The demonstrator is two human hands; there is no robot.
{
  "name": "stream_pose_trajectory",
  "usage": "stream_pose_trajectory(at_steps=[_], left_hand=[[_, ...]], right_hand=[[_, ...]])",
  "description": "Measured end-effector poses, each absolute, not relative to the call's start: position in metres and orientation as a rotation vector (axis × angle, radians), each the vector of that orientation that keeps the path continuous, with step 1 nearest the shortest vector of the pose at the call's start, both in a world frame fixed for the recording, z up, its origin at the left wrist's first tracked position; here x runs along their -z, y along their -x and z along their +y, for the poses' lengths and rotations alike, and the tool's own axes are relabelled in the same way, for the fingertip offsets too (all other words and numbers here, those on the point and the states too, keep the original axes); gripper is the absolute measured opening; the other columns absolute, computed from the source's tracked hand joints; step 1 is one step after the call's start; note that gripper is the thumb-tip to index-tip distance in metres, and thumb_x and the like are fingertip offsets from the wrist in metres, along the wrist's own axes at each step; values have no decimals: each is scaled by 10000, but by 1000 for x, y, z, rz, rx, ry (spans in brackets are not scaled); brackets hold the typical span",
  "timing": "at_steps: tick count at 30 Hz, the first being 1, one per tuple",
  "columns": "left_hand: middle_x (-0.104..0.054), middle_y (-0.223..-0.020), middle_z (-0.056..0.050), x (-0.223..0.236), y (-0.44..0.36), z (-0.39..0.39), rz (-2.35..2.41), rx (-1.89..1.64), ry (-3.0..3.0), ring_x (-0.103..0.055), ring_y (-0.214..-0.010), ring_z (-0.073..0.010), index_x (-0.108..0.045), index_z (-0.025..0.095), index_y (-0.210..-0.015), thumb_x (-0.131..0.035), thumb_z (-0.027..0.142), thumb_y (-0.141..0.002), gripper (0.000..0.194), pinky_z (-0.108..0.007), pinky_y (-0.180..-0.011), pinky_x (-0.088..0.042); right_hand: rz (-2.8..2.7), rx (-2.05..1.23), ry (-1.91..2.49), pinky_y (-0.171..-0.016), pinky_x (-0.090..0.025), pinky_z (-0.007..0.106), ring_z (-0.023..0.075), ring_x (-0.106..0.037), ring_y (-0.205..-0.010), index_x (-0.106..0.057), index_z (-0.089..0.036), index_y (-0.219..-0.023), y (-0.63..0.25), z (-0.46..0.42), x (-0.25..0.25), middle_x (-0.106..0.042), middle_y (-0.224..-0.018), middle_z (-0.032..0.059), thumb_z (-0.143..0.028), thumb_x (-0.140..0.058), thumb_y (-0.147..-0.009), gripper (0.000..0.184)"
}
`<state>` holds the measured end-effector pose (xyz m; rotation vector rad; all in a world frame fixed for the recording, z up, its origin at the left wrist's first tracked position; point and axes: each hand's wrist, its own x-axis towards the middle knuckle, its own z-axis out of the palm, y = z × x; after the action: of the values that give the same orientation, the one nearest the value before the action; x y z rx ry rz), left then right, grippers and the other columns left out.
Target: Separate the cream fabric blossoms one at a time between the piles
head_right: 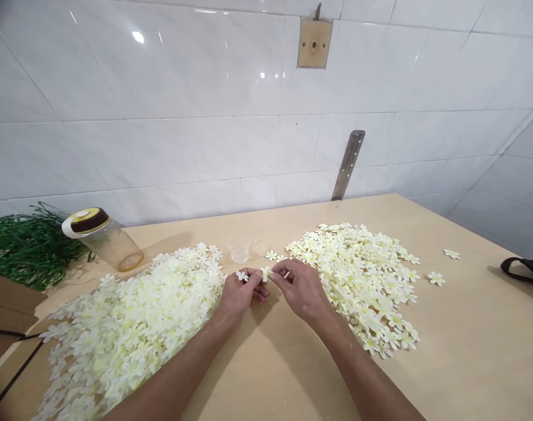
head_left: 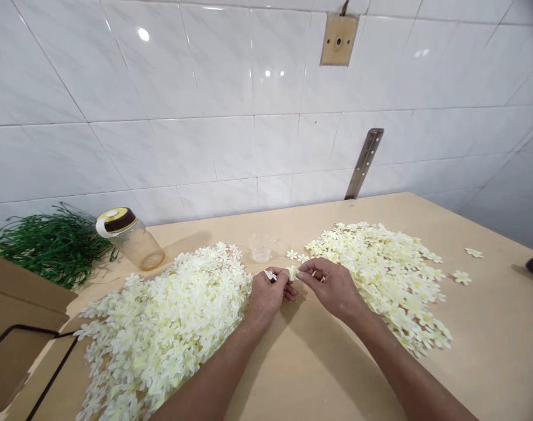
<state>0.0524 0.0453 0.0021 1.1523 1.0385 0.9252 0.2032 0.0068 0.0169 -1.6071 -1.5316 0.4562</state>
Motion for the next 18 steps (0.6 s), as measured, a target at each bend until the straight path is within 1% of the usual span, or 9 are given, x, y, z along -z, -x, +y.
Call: stream_pose_trajectory(at_steps=[3,8,11,15,18], left_hand=[[-652,-538,-23,-1,-52,45,1034,-924,-1143,-629,-486,-162,-617,167,-691,-600,315,-788,178,-261,-501,-521],[-678,-607,-42,-2,-51,44,1034,-918,-1136,-635,-507,-161,-654,156,-719,-623,318,-775,175,-256,-492,-514],[-681,-667,-55,-8,-53,40,976,-928,-1077,-619,-501,-145,-651,141,-723,-641,340,-769,204,-246,-477,-503],[-668,-704,-66,-20,-52,38,981,-879,-1084,-607,-490,-143,-643,139,-745,-635,363,-774,226,-240,-443,-473],[-624,-580,-34,-28,-46,42,1151,-740,-1360,-571,-432,-150,-664,169,-766,-603,309,-776,153,-223,-400,-403]], right_hand=[[-1632,-353,1568,-652,-483,287,168,-621,-686,-697,-236,-884,-199,7,-12,-692,-869,38,-341,-599,-839,151],[-1653,-340,1599,-670,-486,300,165,-622,-663,-709,-248,-838,-194,7,-14,-702,-893,36,-346,-566,-857,174],[-1543,-508,1608,-613,-490,288,176,-624,-632,-703,-250,-835,-194,7,-14,-701,-777,28,-400,-570,-850,201],[-1236,-890,1526,-467,-467,262,152,-554,-492,-673,-221,-838,-195,10,-10,-615,-584,-6,-479,-628,-790,266],[-1092,-1045,1432,-435,-441,235,120,-502,-458,-662,-190,-823,-198,13,-8,-552,-525,-35,-484,-677,-751,304]])
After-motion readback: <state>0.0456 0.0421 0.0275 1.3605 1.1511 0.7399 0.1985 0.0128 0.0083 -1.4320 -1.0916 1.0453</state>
